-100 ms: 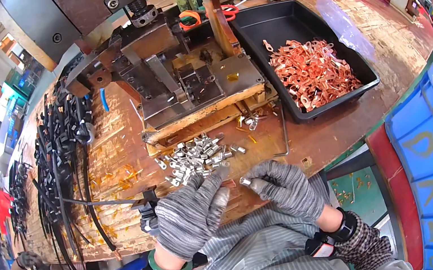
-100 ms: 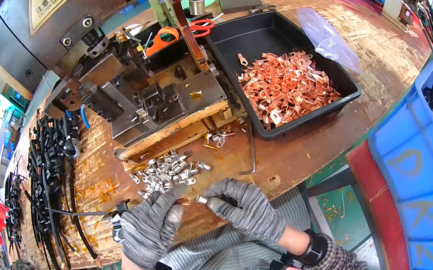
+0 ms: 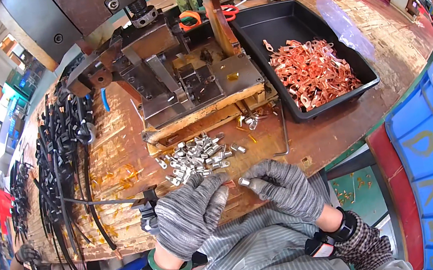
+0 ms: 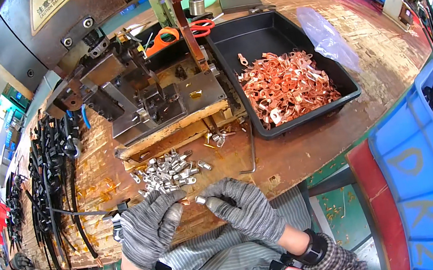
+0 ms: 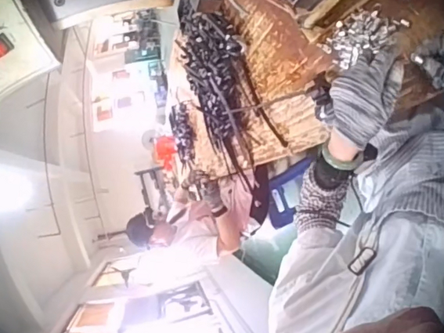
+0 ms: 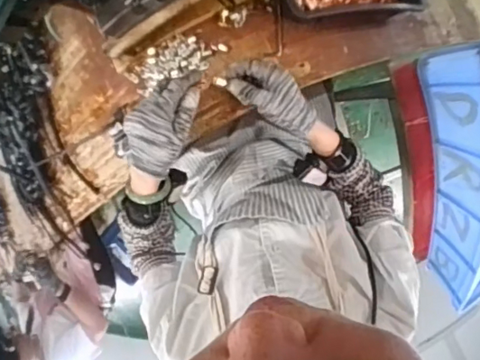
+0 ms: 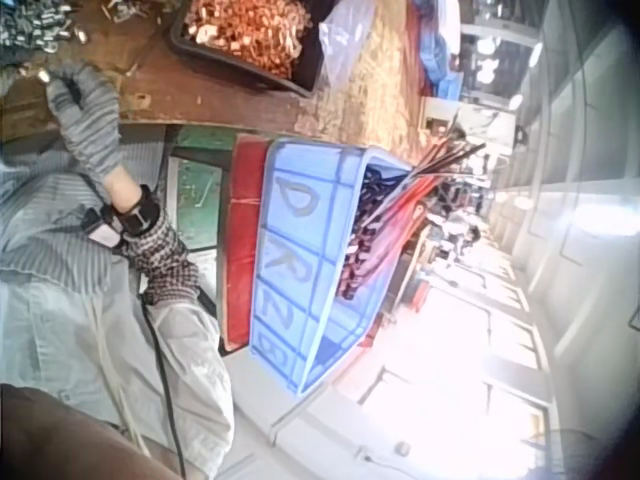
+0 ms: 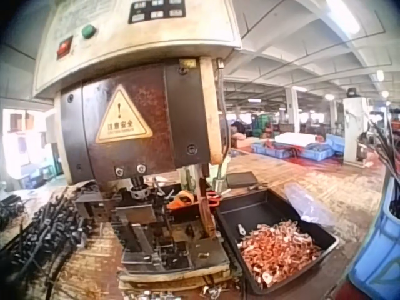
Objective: Crimping metal connectors onto wires using a specialized machine.
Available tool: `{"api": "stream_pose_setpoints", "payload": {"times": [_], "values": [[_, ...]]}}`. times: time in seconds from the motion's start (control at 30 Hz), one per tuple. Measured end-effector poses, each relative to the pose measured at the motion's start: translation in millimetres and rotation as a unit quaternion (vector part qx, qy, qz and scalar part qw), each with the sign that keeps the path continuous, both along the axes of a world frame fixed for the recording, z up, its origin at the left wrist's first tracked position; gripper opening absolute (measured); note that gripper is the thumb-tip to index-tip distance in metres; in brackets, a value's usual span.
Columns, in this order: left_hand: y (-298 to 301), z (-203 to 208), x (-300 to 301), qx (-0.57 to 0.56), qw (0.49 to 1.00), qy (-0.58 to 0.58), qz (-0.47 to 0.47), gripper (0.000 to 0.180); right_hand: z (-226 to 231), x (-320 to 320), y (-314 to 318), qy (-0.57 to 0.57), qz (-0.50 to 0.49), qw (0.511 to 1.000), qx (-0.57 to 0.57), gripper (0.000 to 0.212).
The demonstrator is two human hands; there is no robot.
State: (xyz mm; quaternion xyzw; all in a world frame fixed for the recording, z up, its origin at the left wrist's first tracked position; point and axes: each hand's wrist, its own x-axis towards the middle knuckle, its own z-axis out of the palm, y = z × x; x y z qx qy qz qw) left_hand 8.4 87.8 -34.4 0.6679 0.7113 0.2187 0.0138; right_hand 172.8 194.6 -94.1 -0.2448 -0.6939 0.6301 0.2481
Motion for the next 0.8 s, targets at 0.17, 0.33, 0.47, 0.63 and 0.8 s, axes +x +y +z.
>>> {"api": "stream_pose_setpoints", "payload": {"times": [0.17,0.33,0.47,0.63,0.8], "values": [[-0.2,-0.1,4.0,-0.005,0.999,-0.052,0.017,0.020,-1.3,-1.0,-2.4,0.035,0.005,0.999,0.010,0.018],[-1.4,3.1,4.9,-0.012,0.997,-0.073,0.026,0.019,0.7,-2.6,-4.5,0.040,0.005,0.999,0.010,0.019],[-2.5,2.1,4.1,-0.025,0.998,-0.058,0.032,0.018,1.2,-3.7,-5.8,0.036,0.012,0.998,-0.049,0.019],[-1.2,4.5,5.5,-0.018,0.995,-0.092,0.025,0.018,1.9,-4.0,-6.7,0.057,0.020,0.983,-0.171,0.019],[1.8,6.7,3.6,-0.041,0.992,-0.121,0.004,0.018,1.5,-3.3,-7.7,0.051,-0.018,0.996,-0.075,0.018]]}}
